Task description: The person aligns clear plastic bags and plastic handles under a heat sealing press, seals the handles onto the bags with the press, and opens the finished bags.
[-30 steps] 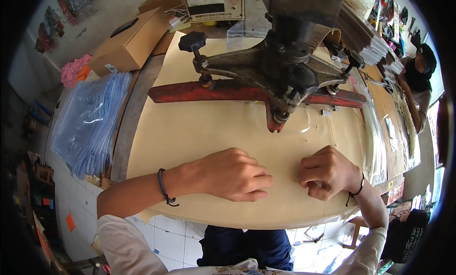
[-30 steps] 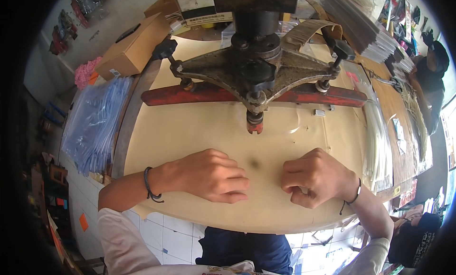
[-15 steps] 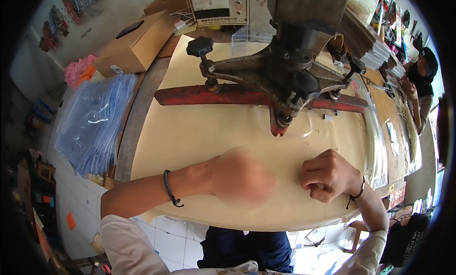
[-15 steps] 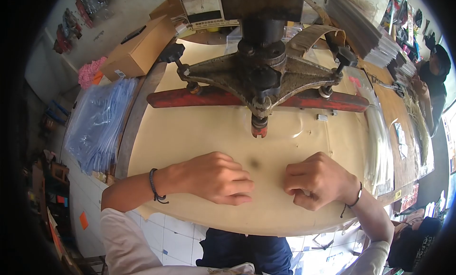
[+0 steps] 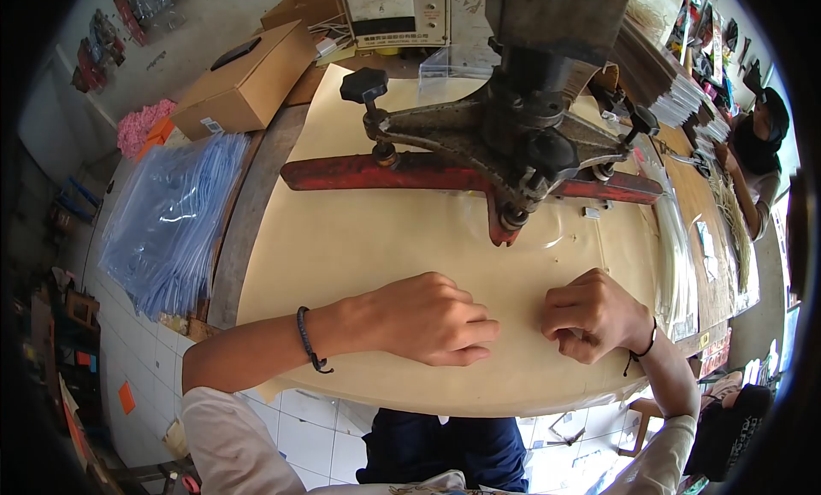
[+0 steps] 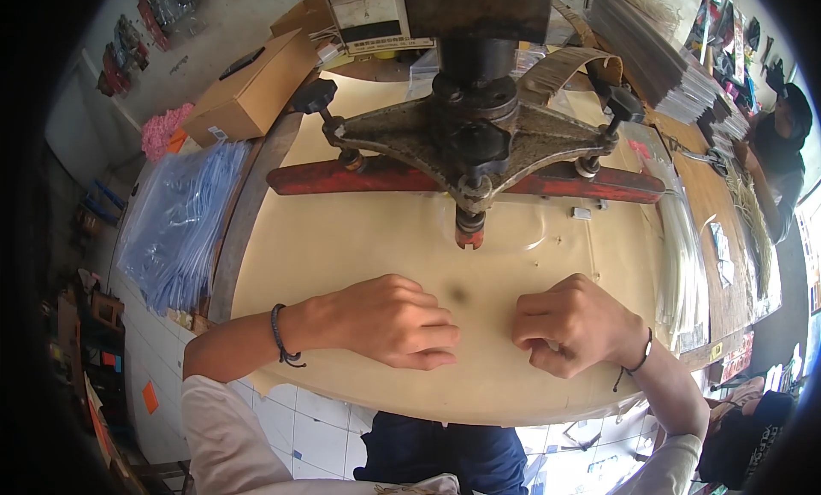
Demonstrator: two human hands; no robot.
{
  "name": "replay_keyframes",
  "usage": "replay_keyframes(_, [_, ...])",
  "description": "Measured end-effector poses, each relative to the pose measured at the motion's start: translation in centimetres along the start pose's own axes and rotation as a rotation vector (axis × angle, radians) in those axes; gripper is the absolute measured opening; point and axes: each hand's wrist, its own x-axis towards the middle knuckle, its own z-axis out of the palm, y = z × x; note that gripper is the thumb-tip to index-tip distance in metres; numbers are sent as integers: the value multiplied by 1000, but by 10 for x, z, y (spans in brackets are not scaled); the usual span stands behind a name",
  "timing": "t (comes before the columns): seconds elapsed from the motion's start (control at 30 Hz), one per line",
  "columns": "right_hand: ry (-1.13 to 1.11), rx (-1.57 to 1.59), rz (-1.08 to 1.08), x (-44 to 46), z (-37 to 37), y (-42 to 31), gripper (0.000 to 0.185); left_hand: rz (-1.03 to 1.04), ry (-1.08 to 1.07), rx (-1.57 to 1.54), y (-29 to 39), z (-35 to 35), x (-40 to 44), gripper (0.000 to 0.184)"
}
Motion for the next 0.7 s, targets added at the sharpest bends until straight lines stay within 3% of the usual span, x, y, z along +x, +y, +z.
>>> replay_keyframes(0.7, [70,-47,6,1,3,3,11,11,-8,47,-1,1,-1,22])
